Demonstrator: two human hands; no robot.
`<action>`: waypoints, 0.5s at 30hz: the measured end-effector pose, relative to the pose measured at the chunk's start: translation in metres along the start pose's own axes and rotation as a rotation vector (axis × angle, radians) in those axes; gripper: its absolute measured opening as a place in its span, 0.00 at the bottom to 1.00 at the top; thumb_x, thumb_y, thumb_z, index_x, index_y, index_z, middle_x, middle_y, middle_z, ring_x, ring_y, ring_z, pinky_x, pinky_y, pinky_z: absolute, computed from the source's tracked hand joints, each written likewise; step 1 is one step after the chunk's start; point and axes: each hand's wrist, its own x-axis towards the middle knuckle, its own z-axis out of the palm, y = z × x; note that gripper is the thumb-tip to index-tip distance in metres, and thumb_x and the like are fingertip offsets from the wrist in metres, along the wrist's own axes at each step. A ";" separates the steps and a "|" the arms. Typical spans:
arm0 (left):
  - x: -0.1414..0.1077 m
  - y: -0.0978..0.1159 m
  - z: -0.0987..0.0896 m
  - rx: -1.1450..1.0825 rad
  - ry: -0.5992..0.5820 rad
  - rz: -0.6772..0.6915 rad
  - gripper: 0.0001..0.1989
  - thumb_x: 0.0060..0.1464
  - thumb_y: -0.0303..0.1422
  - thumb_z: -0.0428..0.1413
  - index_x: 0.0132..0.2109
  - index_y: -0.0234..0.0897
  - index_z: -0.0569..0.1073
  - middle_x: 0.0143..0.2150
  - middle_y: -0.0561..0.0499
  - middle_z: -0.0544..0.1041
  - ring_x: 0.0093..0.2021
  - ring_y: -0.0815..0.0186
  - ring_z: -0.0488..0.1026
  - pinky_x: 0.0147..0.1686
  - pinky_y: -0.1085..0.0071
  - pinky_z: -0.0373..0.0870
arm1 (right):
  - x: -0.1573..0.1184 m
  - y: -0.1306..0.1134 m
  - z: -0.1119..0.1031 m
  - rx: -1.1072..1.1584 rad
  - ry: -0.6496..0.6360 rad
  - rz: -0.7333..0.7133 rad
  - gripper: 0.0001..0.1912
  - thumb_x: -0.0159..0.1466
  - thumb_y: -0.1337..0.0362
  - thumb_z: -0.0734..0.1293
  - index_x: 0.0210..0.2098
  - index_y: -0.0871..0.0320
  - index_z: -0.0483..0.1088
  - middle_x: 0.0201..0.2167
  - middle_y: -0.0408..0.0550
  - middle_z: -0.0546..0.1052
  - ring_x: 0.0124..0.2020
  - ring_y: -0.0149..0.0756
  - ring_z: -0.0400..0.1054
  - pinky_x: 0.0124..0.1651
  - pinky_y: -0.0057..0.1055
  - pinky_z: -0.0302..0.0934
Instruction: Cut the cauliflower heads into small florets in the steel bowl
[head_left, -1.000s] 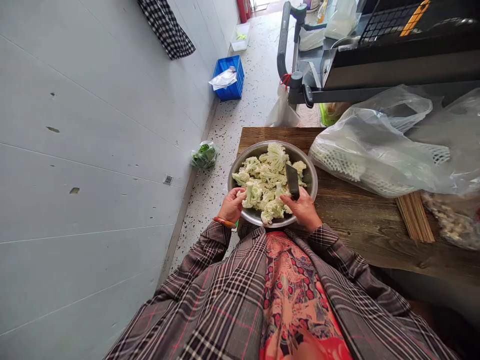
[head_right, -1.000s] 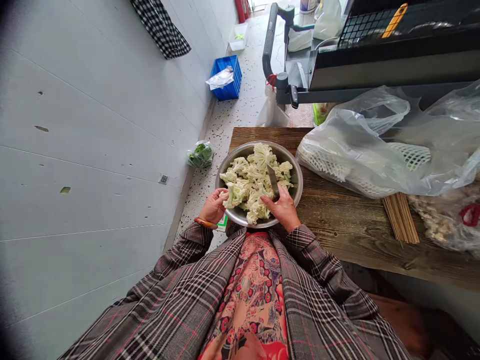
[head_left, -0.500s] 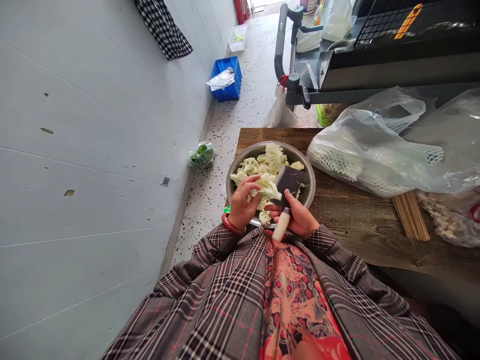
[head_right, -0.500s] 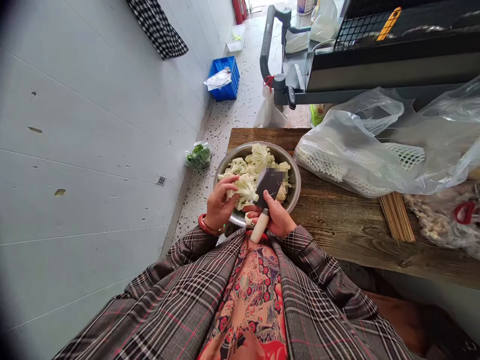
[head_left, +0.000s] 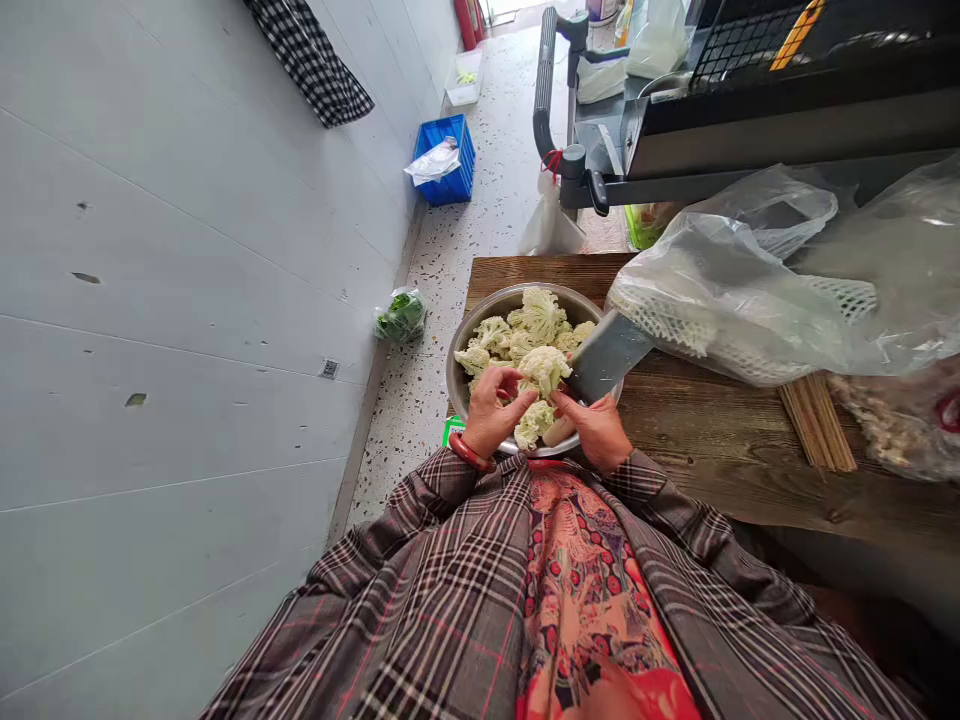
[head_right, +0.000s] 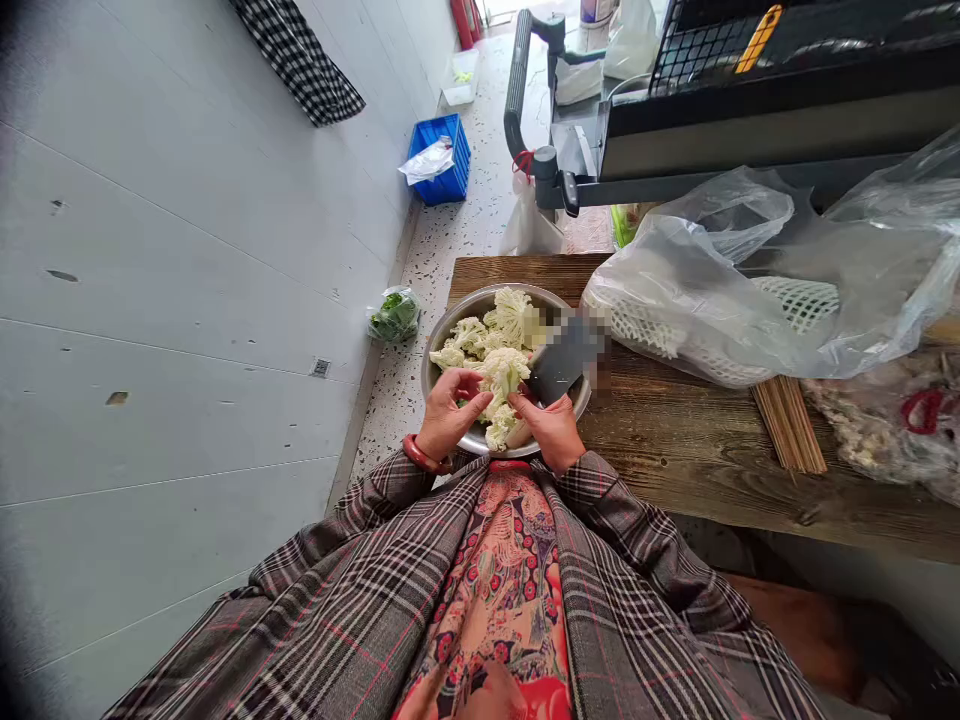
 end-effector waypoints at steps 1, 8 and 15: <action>0.000 -0.001 0.003 -0.088 -0.041 -0.075 0.14 0.48 0.39 0.62 0.39 0.35 0.73 0.35 0.49 0.74 0.34 0.66 0.72 0.36 0.69 0.71 | 0.000 0.001 0.001 -0.074 0.036 -0.080 0.20 0.48 0.54 0.76 0.37 0.57 0.73 0.35 0.48 0.79 0.33 0.38 0.71 0.37 0.37 0.68; 0.000 0.002 0.022 -0.512 -0.070 -0.358 0.19 0.42 0.43 0.65 0.36 0.33 0.73 0.27 0.54 0.74 0.20 0.74 0.63 0.20 0.75 0.63 | -0.002 0.009 0.004 -0.282 0.082 -0.238 0.13 0.51 0.55 0.75 0.30 0.56 0.74 0.28 0.51 0.78 0.29 0.39 0.70 0.38 0.40 0.68; 0.000 0.005 0.024 -0.581 -0.117 -0.332 0.18 0.44 0.42 0.65 0.36 0.33 0.73 0.32 0.50 0.78 0.21 0.74 0.67 0.20 0.75 0.66 | -0.003 0.005 0.009 0.032 0.104 -0.023 0.16 0.46 0.56 0.77 0.30 0.59 0.74 0.29 0.47 0.79 0.29 0.35 0.71 0.35 0.35 0.68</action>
